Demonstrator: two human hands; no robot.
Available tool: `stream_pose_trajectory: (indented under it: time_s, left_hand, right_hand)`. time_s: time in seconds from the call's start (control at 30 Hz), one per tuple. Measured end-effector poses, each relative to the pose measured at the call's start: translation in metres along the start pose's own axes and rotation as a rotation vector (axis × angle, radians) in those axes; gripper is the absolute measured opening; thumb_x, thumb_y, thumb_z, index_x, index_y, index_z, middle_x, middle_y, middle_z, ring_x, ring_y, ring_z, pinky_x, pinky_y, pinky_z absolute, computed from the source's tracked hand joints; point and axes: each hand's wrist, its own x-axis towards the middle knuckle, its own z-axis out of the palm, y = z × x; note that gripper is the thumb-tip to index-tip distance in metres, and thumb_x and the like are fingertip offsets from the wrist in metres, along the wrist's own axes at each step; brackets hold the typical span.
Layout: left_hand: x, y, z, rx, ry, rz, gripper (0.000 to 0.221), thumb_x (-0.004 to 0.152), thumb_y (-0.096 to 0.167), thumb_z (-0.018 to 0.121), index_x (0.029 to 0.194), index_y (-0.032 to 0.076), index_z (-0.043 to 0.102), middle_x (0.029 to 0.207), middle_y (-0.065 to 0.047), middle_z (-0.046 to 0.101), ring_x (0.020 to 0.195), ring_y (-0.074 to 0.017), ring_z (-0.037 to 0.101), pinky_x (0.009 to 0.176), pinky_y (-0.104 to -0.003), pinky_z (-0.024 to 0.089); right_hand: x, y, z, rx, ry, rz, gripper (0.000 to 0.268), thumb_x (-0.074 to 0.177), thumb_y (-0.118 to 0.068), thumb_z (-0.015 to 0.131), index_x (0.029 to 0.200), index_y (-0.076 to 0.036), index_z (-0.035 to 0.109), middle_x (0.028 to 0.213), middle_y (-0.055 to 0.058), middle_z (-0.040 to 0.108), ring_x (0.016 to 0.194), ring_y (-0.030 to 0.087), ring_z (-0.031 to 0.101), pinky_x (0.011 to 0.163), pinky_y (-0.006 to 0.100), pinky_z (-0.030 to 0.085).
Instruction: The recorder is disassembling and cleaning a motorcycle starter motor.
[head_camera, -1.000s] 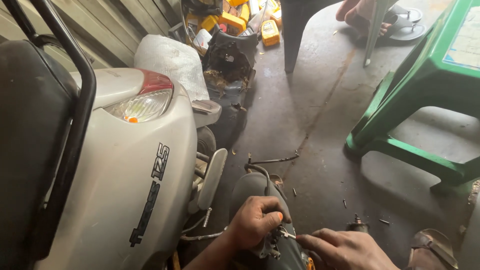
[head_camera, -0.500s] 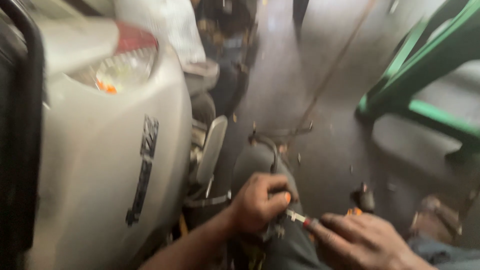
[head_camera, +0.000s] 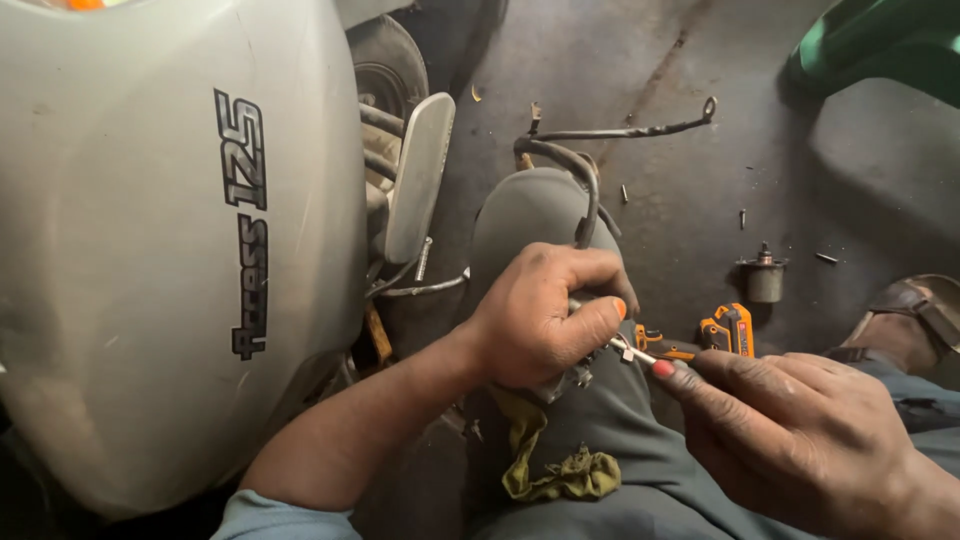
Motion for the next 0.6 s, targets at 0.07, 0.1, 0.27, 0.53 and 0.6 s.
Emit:
stream_pose_trajectory:
  time_s: [0.07, 0.1, 0.27, 0.53, 0.6]
  left_hand:
    - [-0.001, -0.001, 0.000, -0.004, 0.004, 0.012, 0.025, 0.088, 0.023, 0.059, 0.092, 0.001, 0.069, 0.081, -0.011, 0.072, 0.077, -0.0209, 0.073, 0.073, -0.033, 0.057]
    - [-0.001, -0.001, 0.000, -0.005, 0.007, 0.026, 0.024, 0.089, 0.023, 0.059, 0.092, 0.001, 0.069, 0.082, -0.012, 0.072, 0.079, -0.0215, 0.074, 0.075, -0.033, 0.057]
    - [0.001, -0.001, -0.001, 0.015, 0.008, 0.010, 0.023, 0.088, 0.022, 0.059, 0.091, 0.001, 0.070, 0.082, -0.012, 0.072, 0.079, -0.0229, 0.074, 0.075, -0.034, 0.057]
    - [-0.003, 0.002, 0.003, 0.062, 0.021, 0.042, 0.022, 0.087, 0.020, 0.058, 0.090, 0.002, 0.068, 0.081, -0.013, 0.071, 0.077, -0.0248, 0.074, 0.073, -0.034, 0.056]
    - [0.000, 0.000, 0.001, 0.300, 0.015, 0.236, 0.019, 0.090, 0.019, 0.059, 0.089, 0.002, 0.066, 0.084, -0.014, 0.069, 0.077, -0.0279, 0.071, 0.071, -0.036, 0.052]
  right_hand:
    - [-0.002, 0.000, 0.002, 0.011, -0.010, 0.005, 0.044, 0.076, -0.008, 0.077, 0.120, -0.010, 0.073, 0.100, 0.007, 0.072, 0.063, 0.020, 0.063, 0.060, 0.034, 0.053]
    - [-0.002, 0.001, 0.002, 0.020, -0.017, 0.010, 0.044, 0.076, -0.008, 0.078, 0.120, -0.010, 0.073, 0.100, 0.007, 0.072, 0.061, 0.020, 0.061, 0.057, 0.034, 0.051]
    - [0.002, 0.001, 0.003, -0.001, 0.004, 0.012, 0.041, 0.075, -0.008, 0.077, 0.116, -0.009, 0.072, 0.099, 0.008, 0.072, 0.065, 0.021, 0.065, 0.061, 0.034, 0.055]
    - [0.007, -0.010, 0.001, 0.012, 0.066, 0.096, 0.037, 0.074, -0.008, 0.076, 0.111, -0.012, 0.074, 0.095, 0.003, 0.074, 0.072, 0.022, 0.071, 0.063, 0.035, 0.057]
    - [0.016, -0.013, -0.011, 0.128, 0.097, 0.140, 0.034, 0.072, -0.012, 0.078, 0.105, -0.012, 0.074, 0.090, 0.004, 0.075, 0.068, 0.022, 0.072, 0.059, 0.034, 0.057]
